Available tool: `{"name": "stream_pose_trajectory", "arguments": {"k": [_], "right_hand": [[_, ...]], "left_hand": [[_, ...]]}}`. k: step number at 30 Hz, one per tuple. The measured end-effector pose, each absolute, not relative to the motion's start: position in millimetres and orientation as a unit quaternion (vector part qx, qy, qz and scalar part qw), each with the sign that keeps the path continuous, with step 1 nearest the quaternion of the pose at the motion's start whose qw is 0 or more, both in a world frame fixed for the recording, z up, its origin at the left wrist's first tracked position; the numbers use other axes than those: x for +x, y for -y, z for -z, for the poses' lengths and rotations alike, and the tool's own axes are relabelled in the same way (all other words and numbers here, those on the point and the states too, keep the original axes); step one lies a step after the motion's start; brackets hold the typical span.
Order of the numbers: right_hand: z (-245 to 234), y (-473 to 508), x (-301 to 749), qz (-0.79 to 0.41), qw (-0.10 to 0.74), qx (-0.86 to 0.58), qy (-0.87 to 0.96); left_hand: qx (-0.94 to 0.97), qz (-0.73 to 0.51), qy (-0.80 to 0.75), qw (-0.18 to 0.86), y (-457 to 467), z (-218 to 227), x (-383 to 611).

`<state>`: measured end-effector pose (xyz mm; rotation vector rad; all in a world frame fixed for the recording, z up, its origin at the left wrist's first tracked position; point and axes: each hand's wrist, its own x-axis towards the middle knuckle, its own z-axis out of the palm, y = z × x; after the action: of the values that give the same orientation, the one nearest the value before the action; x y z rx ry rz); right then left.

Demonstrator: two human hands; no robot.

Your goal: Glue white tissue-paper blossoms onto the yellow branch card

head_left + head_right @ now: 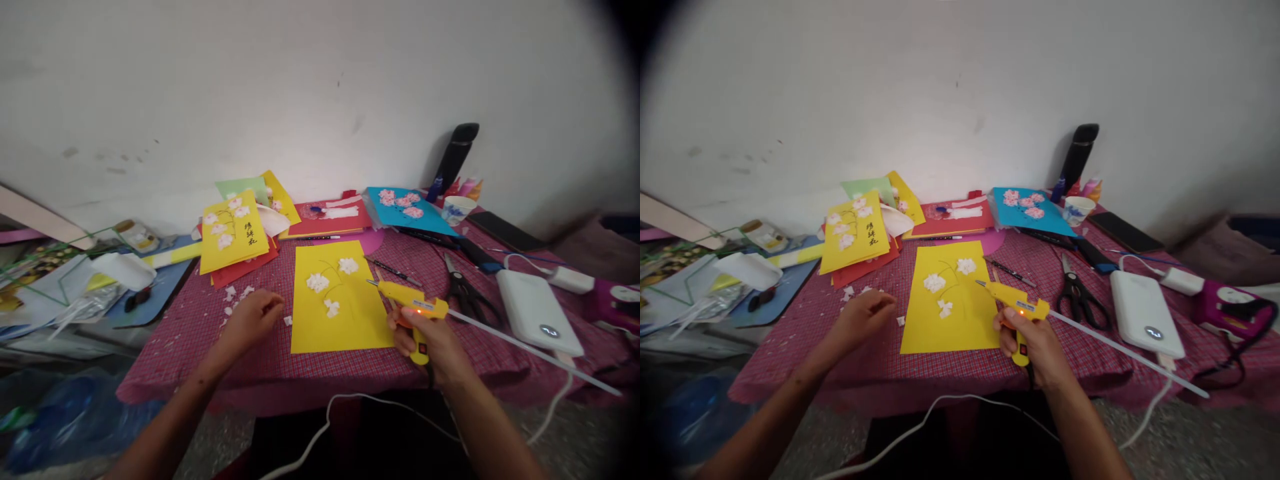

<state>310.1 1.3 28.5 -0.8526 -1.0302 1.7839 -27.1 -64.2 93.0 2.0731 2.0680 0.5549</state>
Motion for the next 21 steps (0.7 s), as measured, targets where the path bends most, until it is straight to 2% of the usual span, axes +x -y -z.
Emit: {"name": "stream_pose_trajectory", "arguments": {"k": [5,14,21], "right_hand": [[-29.9,-1.2,309.0,-0.729,0.449,-0.328,0.399],[-34.6,1.5,304.5,-0.726,0.457,-0.337,0.387],[-36.7,1.7,303.3,-0.718,0.442,-0.350,0.408]], "left_hand": [[0.713,-0.171,-0.665,0.143,80.7,-82.6,-43.0],[0.730,-0.158,-0.659,0.090,76.5,-72.5,-19.5],[0.742,-0.185,-0.631,0.130,70.5,-64.9,-31.8]]}}
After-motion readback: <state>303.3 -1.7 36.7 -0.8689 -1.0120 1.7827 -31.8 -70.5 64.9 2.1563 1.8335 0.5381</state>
